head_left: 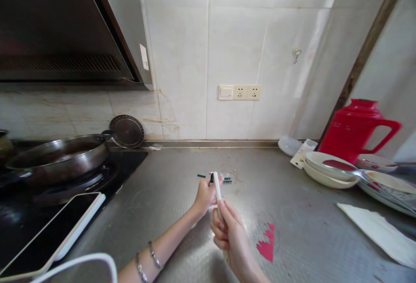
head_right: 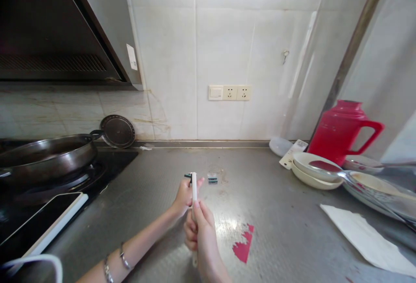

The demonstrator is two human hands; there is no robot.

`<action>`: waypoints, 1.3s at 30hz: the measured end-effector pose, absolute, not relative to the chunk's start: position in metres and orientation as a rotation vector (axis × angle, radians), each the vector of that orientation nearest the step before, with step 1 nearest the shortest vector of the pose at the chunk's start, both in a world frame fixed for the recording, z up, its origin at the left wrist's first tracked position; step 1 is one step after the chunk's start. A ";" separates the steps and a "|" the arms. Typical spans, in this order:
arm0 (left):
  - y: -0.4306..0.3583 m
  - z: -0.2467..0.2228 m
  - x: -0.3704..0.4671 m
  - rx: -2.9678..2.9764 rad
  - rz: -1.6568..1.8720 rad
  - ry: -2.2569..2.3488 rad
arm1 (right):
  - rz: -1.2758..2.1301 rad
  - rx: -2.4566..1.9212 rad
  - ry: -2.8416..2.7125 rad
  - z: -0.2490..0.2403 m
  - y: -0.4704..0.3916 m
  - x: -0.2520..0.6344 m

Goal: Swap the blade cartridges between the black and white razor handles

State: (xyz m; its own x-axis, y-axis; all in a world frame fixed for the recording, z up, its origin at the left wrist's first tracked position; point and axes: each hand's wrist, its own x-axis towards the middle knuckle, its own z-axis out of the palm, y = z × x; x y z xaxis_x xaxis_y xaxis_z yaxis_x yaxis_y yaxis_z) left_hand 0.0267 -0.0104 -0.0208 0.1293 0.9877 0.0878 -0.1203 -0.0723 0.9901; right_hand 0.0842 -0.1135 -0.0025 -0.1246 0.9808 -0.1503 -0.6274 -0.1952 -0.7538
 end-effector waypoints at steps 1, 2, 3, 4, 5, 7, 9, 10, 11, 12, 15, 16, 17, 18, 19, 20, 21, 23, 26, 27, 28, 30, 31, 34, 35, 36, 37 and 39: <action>-0.012 -0.019 0.027 1.239 1.222 0.967 | 1.627 -0.758 -0.632 -0.001 -0.111 0.086; -0.013 -0.018 0.027 1.236 1.224 0.949 | 1.618 -0.748 -0.635 0.001 -0.109 0.087; -0.014 -0.017 0.027 1.229 1.227 0.940 | 1.612 -0.742 -0.635 0.001 -0.108 0.088; -0.014 -0.016 0.027 1.220 1.227 0.940 | 1.609 -0.741 -0.635 0.000 -0.107 0.088; -0.014 -0.017 0.027 1.213 1.226 0.949 | 1.612 -0.743 -0.633 -0.002 -0.107 0.088; -0.012 -0.019 0.026 1.213 1.218 0.990 | 1.637 -0.766 -0.641 -0.009 -0.110 0.088; -0.010 -0.022 0.026 1.220 1.208 1.025 | 1.668 -0.800 -0.672 -0.014 -0.114 0.088; -0.009 -0.023 0.025 1.212 1.205 1.029 | 1.674 -0.812 -0.697 -0.015 -0.115 0.088; -0.008 -0.023 0.025 1.193 1.201 1.026 | 1.665 -0.819 -0.725 -0.014 -0.115 0.090; -0.008 -0.022 0.024 1.165 1.193 1.016 | 1.643 -0.821 -0.759 -0.011 -0.114 0.093; -0.007 -0.019 0.021 1.101 1.148 0.991 | 1.518 -0.807 -0.915 0.007 -0.101 0.108; -0.006 -0.018 0.020 1.083 1.132 0.993 | 1.455 -0.802 -0.987 0.014 -0.094 0.115; -0.004 -0.018 0.019 1.060 1.119 1.002 | 1.387 -0.816 -1.062 0.021 -0.086 0.122; -0.003 -0.018 0.017 1.033 1.106 1.014 | 1.310 -0.824 -1.133 0.028 -0.075 0.130; -0.001 -0.019 0.016 1.003 1.093 1.026 | 1.221 -0.831 -1.189 0.033 -0.064 0.138; 0.002 -0.019 0.014 0.972 1.079 1.029 | 1.147 -0.856 -1.246 0.037 -0.052 0.145; 0.004 -0.020 0.013 0.943 1.063 1.022 | 1.068 -0.891 -1.320 0.039 -0.039 0.153; 0.007 -0.022 0.011 0.887 1.034 0.994 | 0.931 -1.009 -1.453 0.039 -0.014 0.166; 0.008 -0.024 0.010 0.820 1.026 0.967 | 0.797 -1.168 -1.599 0.031 0.020 0.179; 0.008 -0.024 0.011 0.808 1.033 0.969 | 0.777 -1.192 -1.660 0.027 0.029 0.181; 0.008 -0.025 0.011 0.804 1.043 0.972 | 0.777 -1.204 -1.712 0.023 0.036 0.183; 0.007 -0.027 0.012 0.805 1.065 0.977 | 0.806 -1.197 -1.782 0.014 0.045 0.184; 0.007 -0.028 0.013 0.810 1.077 0.978 | 0.830 -1.177 -1.785 0.009 0.047 0.184; 0.006 -0.031 0.014 0.839 1.122 0.963 | 0.905 -1.082 -1.708 -0.003 0.048 0.182; 0.006 -0.032 0.015 0.849 1.136 0.961 | 0.925 -1.053 -1.681 -0.006 0.047 0.181; 0.006 -0.032 0.015 0.856 1.148 0.962 | 0.943 -1.033 -1.668 -0.008 0.047 0.181; 0.005 -0.033 0.016 0.862 1.157 0.965 | 0.960 -1.021 -1.672 -0.010 0.047 0.181; 0.003 -0.034 0.017 0.869 1.168 0.981 | 0.985 -1.010 -1.711 -0.011 0.048 0.182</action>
